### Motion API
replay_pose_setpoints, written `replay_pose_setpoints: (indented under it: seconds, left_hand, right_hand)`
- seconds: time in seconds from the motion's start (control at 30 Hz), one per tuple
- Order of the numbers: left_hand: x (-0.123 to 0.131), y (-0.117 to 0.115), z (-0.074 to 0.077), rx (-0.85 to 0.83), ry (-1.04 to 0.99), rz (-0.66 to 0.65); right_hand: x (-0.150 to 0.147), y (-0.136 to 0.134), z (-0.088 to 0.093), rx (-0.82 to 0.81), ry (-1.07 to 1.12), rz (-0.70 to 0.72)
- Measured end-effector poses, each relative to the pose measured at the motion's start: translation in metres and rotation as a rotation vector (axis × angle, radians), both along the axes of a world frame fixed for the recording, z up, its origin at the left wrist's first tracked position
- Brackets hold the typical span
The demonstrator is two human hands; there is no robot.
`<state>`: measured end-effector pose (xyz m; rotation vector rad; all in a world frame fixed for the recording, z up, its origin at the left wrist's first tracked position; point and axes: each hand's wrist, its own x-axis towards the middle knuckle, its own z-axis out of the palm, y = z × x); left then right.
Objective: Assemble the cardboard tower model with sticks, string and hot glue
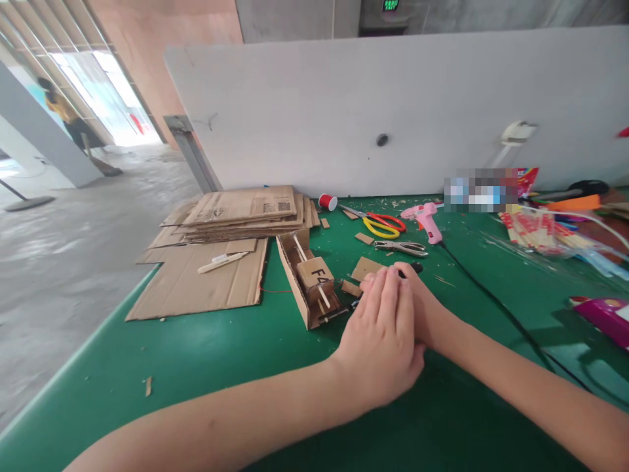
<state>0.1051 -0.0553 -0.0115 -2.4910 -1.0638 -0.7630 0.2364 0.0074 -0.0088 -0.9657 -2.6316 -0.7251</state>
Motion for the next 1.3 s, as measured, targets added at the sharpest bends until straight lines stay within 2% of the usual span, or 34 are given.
replay_pose_setpoints:
  seconds: [0.13, 0.23, 0.4, 0.53, 0.63, 0.73, 0.83, 0.97, 1.3]
  left_hand:
    - [0.001, 0.01, -0.008, 0.031, -0.003, -0.016]
    - [-0.003, 0.008, -0.008, 0.074, 0.031, -0.001]
    - [-0.006, 0.001, -0.007, 0.201, 0.033, 0.023]
    - [-0.011, -0.005, -0.002, 0.24, 0.072, -0.01]
    - [-0.015, -0.011, 0.008, 0.197, 0.119, -0.061]
    - [-0.019, -0.023, 0.012, 0.093, 0.174, -0.196]
    - [-0.022, -0.037, 0.006, 0.098, 0.148, -0.314]
    - [-0.029, -0.046, -0.001, 0.113, 0.145, -0.315]
    - [-0.049, -0.044, 0.002, 0.107, 0.124, -0.275]
  right_hand:
    - [0.002, 0.006, 0.0, 0.002, -0.032, 0.01]
    - [0.006, 0.013, 0.008, -0.051, -0.004, 0.108]
    - [0.014, 0.014, 0.042, -0.13, 0.029, 0.188]
    - [0.016, 0.016, 0.072, -0.155, -0.217, 0.181]
    - [0.013, 0.024, 0.085, -0.27, -0.361, 0.115]
    - [0.01, 0.031, 0.09, -0.417, -0.395, 0.022]
    - [0.009, 0.035, 0.092, -0.46, -0.402, -0.025]
    - [0.01, 0.036, 0.094, -0.457, -0.382, 0.0]
    - [0.0, 0.032, 0.094, -0.441, -0.398, 0.004]
